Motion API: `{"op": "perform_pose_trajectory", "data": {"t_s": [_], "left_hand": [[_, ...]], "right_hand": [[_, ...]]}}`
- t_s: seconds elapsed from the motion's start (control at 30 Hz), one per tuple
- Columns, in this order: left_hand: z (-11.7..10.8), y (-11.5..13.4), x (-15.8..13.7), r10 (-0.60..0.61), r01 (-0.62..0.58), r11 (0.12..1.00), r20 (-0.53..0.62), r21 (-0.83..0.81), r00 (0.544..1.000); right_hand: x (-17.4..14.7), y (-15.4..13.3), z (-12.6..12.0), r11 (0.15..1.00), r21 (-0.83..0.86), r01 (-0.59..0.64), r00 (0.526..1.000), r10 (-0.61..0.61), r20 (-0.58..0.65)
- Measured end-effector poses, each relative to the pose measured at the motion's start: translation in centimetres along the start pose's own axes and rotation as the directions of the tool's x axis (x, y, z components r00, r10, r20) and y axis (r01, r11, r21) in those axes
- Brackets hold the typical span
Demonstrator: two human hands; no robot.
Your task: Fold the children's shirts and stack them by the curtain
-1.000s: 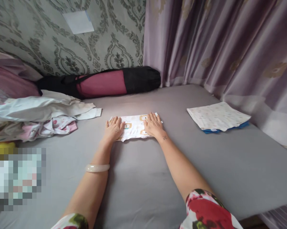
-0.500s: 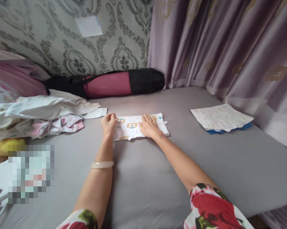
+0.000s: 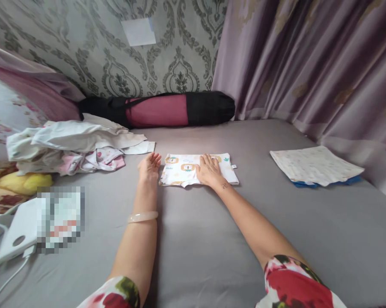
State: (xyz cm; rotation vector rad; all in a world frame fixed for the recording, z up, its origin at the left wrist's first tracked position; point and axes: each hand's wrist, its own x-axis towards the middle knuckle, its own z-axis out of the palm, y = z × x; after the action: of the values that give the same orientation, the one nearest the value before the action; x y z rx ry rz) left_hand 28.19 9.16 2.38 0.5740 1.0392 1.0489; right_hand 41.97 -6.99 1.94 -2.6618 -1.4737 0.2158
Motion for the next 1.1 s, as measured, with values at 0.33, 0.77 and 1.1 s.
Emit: {"op": "perform_pose_trajectory", "data": {"t_s": [0.33,0.77,1.1], "left_hand": [[-0.2,0.4,0.1,-0.064,0.063,0.998,-0.01,-0.02,0.998],[-0.5,0.1,0.7,-0.057,0.057,0.998,-0.001,-0.017,0.998],[-0.3,0.5,0.5,-0.068,0.067,0.996,-0.012,-0.061,0.998]], "right_hand": [[0.9,-5.8,0.3,0.986,0.122,0.115,0.993,-0.111,-0.037],[1.1,-6.3,1.5,0.989,0.106,0.105,0.994,-0.101,-0.035],[1.5,-9.3,1.2,0.981,0.12,0.153,0.986,-0.144,-0.085]]}}
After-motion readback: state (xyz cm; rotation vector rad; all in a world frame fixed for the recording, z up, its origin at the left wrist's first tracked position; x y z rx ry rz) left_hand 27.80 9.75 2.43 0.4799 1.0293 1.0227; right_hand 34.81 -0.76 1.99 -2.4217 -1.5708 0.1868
